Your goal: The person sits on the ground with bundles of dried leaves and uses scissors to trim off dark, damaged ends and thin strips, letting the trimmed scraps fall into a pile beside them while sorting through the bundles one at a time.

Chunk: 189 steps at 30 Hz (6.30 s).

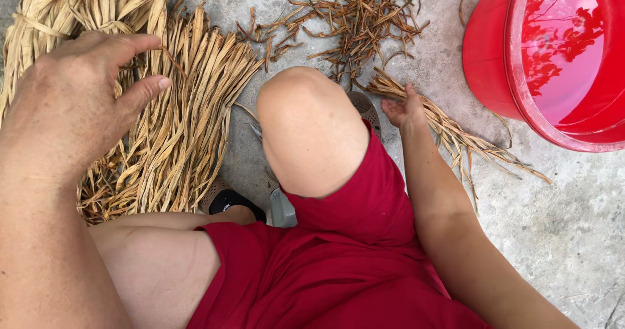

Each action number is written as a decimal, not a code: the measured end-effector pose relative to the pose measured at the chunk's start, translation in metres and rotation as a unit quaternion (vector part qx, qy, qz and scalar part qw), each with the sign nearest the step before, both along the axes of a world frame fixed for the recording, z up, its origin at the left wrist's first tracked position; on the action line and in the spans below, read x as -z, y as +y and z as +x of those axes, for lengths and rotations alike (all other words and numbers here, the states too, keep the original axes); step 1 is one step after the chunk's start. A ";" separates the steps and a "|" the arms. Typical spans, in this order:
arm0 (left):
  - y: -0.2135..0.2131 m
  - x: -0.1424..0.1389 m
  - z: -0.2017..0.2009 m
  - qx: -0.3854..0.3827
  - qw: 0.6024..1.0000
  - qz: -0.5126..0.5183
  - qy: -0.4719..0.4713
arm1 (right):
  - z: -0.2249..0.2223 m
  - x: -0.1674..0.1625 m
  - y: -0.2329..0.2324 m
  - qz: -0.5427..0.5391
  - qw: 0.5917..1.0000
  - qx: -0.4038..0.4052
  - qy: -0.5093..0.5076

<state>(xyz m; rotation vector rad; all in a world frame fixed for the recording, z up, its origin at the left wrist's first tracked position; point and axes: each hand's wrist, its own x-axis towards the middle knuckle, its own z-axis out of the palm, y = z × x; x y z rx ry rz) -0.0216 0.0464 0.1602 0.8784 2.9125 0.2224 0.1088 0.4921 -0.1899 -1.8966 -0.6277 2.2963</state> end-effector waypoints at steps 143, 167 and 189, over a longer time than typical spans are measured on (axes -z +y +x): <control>-0.018 0.194 -0.083 -0.373 0.857 0.325 -0.142 | -0.086 -0.299 -0.179 0.349 0.687 -0.388 0.506; 0.028 0.305 -0.040 -0.423 0.867 0.232 -0.124 | -0.103 -0.298 -0.182 0.365 0.704 -0.444 0.417; 0.070 0.040 0.054 -0.127 0.751 0.595 -0.258 | -0.073 -0.316 -0.197 0.375 0.696 -0.360 0.496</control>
